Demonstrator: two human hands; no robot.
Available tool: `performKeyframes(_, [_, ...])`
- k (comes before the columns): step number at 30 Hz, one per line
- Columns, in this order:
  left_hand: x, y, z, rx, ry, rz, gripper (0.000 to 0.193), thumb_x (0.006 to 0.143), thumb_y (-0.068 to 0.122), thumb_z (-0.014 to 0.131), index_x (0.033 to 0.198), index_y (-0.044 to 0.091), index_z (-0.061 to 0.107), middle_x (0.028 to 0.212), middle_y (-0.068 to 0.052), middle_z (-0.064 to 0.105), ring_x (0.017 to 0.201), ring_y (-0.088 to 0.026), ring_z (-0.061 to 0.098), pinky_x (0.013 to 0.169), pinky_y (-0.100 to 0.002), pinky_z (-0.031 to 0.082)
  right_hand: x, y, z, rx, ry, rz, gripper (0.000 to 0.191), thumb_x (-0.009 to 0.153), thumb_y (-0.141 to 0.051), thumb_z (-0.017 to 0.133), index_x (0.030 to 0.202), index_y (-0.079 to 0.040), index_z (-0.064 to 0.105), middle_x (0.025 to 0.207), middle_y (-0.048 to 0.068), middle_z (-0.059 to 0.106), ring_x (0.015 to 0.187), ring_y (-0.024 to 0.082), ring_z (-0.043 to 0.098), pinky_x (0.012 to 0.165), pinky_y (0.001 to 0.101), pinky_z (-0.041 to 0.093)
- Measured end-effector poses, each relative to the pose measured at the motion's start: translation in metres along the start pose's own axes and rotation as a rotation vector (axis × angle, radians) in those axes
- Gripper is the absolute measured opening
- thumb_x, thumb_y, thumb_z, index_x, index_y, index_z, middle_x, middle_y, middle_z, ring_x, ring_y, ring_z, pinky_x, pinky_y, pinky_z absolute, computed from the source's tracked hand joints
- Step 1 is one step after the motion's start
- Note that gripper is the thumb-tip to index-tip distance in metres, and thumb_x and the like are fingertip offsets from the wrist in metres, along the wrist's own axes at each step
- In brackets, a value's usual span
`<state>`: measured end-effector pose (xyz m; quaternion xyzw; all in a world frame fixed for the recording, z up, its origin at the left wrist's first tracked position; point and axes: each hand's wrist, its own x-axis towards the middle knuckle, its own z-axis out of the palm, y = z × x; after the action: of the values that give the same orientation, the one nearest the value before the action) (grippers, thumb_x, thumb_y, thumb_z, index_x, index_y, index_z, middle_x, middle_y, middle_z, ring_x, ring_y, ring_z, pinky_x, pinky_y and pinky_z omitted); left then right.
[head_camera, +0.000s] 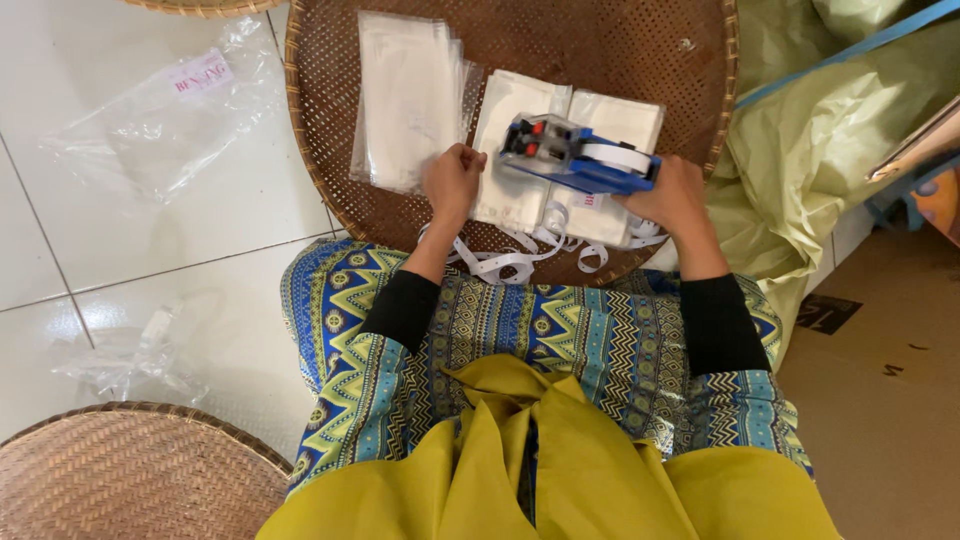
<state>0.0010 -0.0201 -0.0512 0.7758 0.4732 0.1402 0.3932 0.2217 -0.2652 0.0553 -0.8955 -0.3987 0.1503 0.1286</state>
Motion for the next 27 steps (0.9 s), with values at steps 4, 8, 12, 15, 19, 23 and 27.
performKeyframes(4, [0.001, -0.002, 0.004, 0.017, -0.029, -0.022, 0.022, 0.088, 0.033, 0.078, 0.087, 0.011, 0.076, 0.075, -0.005, 0.076, 0.069, -0.025, 0.072, 0.065, -0.04, 0.052, 0.005, -0.017, 0.002, -0.146, -0.031, -0.081, 0.042, 0.073, -0.041, 0.084, 0.106, -0.016, 0.079, 0.089, 0.019, 0.074, 0.083, 0.041, 0.072, 0.073, 0.0499, 0.057])
performKeyframes(8, [0.002, -0.003, 0.006, 0.03, -0.023, -0.001, 0.021, 0.087, 0.032, 0.078, 0.088, 0.011, 0.075, 0.078, -0.006, 0.077, 0.073, -0.026, 0.072, 0.067, -0.041, 0.052, 0.002, -0.01, -0.003, -0.2, -0.063, -0.024, 0.044, 0.069, -0.046, 0.086, 0.102, -0.018, 0.08, 0.084, 0.018, 0.074, 0.079, 0.04, 0.072, 0.068, 0.0504, 0.054])
performKeyframes(12, [0.015, -0.009, -0.004, 0.061, 0.066, 0.031, 0.017, 0.088, 0.029, 0.078, 0.086, 0.012, 0.077, 0.082, -0.008, 0.077, 0.076, -0.026, 0.073, 0.07, -0.041, 0.054, -0.005, 0.01, -0.011, -0.214, -0.071, 0.015, 0.038, 0.069, -0.042, 0.084, 0.104, -0.025, 0.081, 0.081, 0.016, 0.074, 0.078, 0.039, 0.071, 0.066, 0.0499, 0.054])
performKeyframes(15, [0.034, -0.022, -0.027, -0.017, 0.105, -0.092, 0.018, 0.093, 0.031, 0.073, 0.094, 0.013, 0.074, 0.088, -0.004, 0.078, 0.076, -0.022, 0.075, 0.067, -0.038, 0.055, -0.006, 0.017, -0.006, -0.212, -0.072, 0.02, 0.036, 0.075, -0.046, 0.083, 0.102, -0.023, 0.081, 0.081, 0.016, 0.073, 0.078, 0.038, 0.072, 0.068, 0.049, 0.054])
performKeyframes(19, [0.05, -0.043, -0.062, 0.1, 0.252, -0.162, 0.015, 0.093, 0.032, 0.072, 0.093, 0.017, 0.074, 0.087, 0.0, 0.077, 0.08, -0.022, 0.073, 0.074, -0.041, 0.052, -0.003, 0.018, -0.003, -0.232, -0.058, 0.013, 0.036, 0.072, -0.046, 0.084, 0.1, -0.023, 0.081, 0.081, 0.016, 0.073, 0.077, 0.04, 0.071, 0.065, 0.0499, 0.054])
performKeyframes(23, [0.055, -0.053, -0.074, 0.173, 0.435, -0.167, 0.013, 0.092, 0.028, 0.073, 0.092, 0.015, 0.074, 0.086, -0.001, 0.077, 0.088, -0.027, 0.067, 0.081, -0.049, 0.045, -0.003, 0.015, -0.004, -0.238, -0.058, 0.011, 0.036, 0.073, -0.048, 0.084, 0.097, -0.021, 0.081, 0.081, 0.016, 0.073, 0.077, 0.04, 0.071, 0.066, 0.0504, 0.055])
performKeyframes(27, [0.055, -0.056, -0.072, 0.177, 0.46, -0.196, 0.011, 0.096, 0.026, 0.072, 0.097, 0.016, 0.072, 0.09, -0.001, 0.076, 0.094, -0.029, 0.065, 0.088, -0.05, 0.043, -0.003, 0.015, -0.003, -0.222, -0.069, 0.012, 0.035, 0.074, -0.048, 0.084, 0.097, -0.021, 0.081, 0.082, 0.016, 0.073, 0.078, 0.041, 0.071, 0.068, 0.0505, 0.056])
